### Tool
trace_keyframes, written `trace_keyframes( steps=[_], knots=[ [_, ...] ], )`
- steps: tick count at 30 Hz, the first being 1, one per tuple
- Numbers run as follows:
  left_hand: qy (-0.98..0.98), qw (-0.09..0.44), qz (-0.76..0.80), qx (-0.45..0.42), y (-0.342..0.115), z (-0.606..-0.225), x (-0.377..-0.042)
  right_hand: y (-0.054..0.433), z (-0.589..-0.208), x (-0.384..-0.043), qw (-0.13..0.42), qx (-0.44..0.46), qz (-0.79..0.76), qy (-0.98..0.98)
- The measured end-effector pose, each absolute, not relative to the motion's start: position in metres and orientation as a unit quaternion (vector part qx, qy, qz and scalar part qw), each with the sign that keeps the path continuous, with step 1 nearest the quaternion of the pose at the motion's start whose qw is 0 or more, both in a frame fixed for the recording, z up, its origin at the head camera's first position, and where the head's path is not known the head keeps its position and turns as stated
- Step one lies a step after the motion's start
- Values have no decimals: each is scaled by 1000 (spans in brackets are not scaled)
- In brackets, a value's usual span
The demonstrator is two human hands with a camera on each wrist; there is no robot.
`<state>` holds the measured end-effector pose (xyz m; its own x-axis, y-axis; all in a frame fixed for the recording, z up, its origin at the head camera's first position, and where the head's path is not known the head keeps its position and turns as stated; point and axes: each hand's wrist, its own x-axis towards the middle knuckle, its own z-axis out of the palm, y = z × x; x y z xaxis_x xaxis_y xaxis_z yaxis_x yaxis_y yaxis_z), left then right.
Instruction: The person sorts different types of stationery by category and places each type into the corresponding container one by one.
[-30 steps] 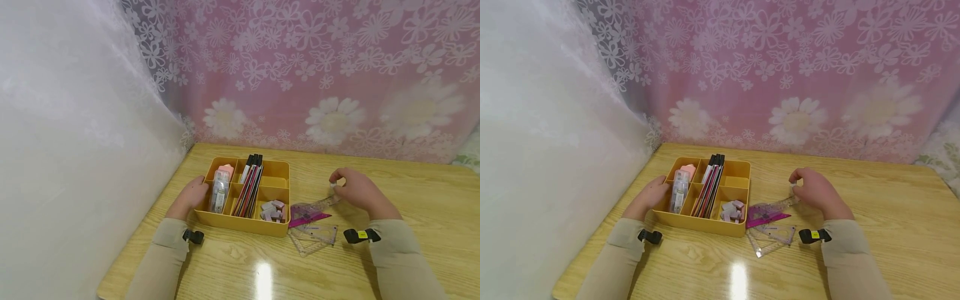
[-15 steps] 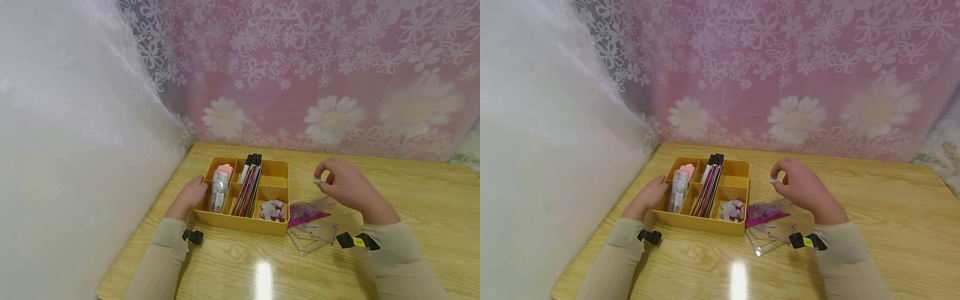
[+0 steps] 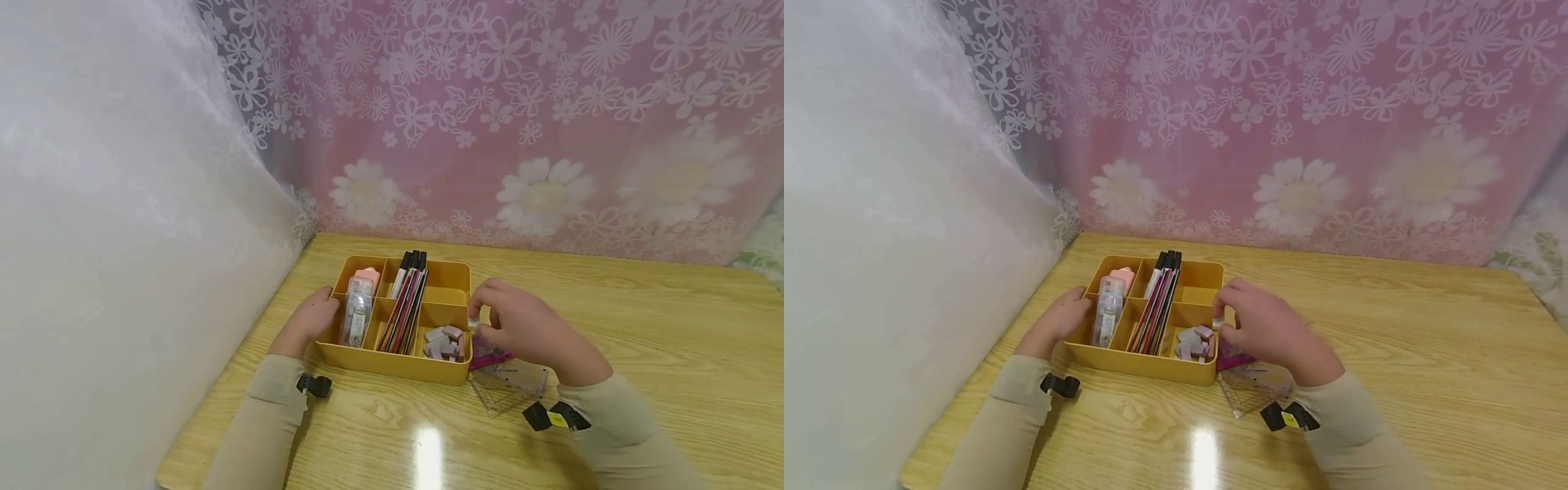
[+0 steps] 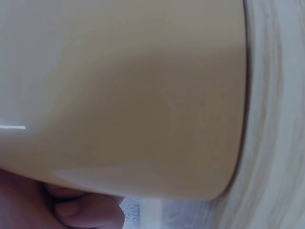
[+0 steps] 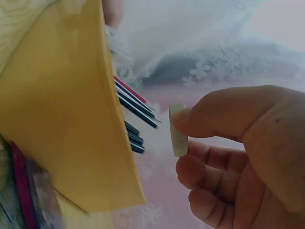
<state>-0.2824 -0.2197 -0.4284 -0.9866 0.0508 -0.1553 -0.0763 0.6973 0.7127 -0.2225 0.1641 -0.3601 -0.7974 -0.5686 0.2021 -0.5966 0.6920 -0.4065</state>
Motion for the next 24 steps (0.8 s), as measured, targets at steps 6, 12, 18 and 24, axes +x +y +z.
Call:
trace_keyframes(
  steps=[6, 12, 18, 24],
  knots=[
    [916, 83, 392, -9, -219, -427, -281, 152, -368, -221, 22, 333, 223, -916],
    [918, 82, 388, -8, -220, -427, -281, 145, -372, -221, 26, 360, 218, -907],
    [918, 79, 389, -8, -220, -428, -281, 150, -371, -223, 16, 344, 225, -912],
    [921, 81, 381, -5, -220, -427, -281, 163, -368, -226, 11, 317, 224, -922]
  ],
)
